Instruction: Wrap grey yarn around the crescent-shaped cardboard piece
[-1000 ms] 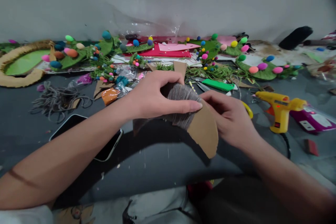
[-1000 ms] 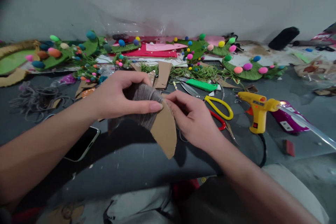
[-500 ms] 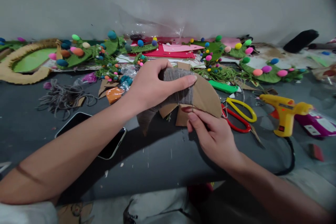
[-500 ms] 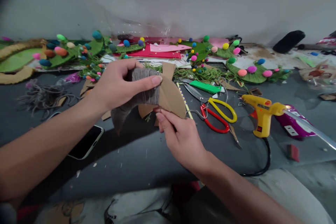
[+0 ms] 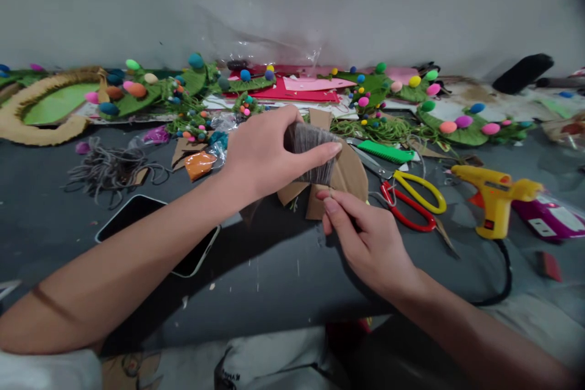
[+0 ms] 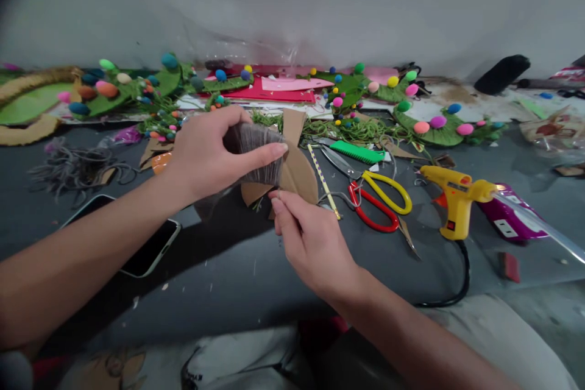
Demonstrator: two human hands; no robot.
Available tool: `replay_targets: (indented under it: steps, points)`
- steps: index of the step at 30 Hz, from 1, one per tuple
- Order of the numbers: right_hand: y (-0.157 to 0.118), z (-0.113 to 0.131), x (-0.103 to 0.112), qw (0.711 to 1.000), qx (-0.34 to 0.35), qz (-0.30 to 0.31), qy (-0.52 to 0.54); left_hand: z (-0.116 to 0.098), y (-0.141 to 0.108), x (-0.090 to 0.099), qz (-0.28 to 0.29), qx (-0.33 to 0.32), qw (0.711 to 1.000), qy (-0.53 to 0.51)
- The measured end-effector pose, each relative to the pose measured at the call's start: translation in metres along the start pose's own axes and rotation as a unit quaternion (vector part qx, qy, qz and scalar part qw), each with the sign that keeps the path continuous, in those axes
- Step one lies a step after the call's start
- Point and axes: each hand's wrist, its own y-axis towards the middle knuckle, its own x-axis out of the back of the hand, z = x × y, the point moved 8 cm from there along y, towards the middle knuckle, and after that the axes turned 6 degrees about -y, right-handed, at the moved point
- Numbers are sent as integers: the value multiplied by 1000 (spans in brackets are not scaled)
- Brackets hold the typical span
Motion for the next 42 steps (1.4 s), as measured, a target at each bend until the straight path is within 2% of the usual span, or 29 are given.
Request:
replay_targets:
  steps: [2,5,10,13,19,33,39,42]
  points:
    - [0,2,1,999,-2,17,-32,-7,-3,0,5,-27,999,42]
    - [2,8,12,990,26,29,-138,-17,-9,-6,55,-71,991,103]
    - [3,29,37,930,192,-6,-314,-23,-13,-22,162,-110,973,123]
    - [4,28,47,915,227,-9,-333,-20,-13,-28,208,-102,968,94]
    - [11,21,57,946,181,-9,-270,-18,-12,-31,239,-107,965,29]
    - [19,16,64,974,126,-19,-186,-22,-14,-32,253,-102,962,-31]
    - [25,0,59,999,23,1,-40,-23,-12,-29,233,-88,964,-90]
    - [26,-12,50,997,-33,7,73,-22,-10,-27,215,-67,966,-125]
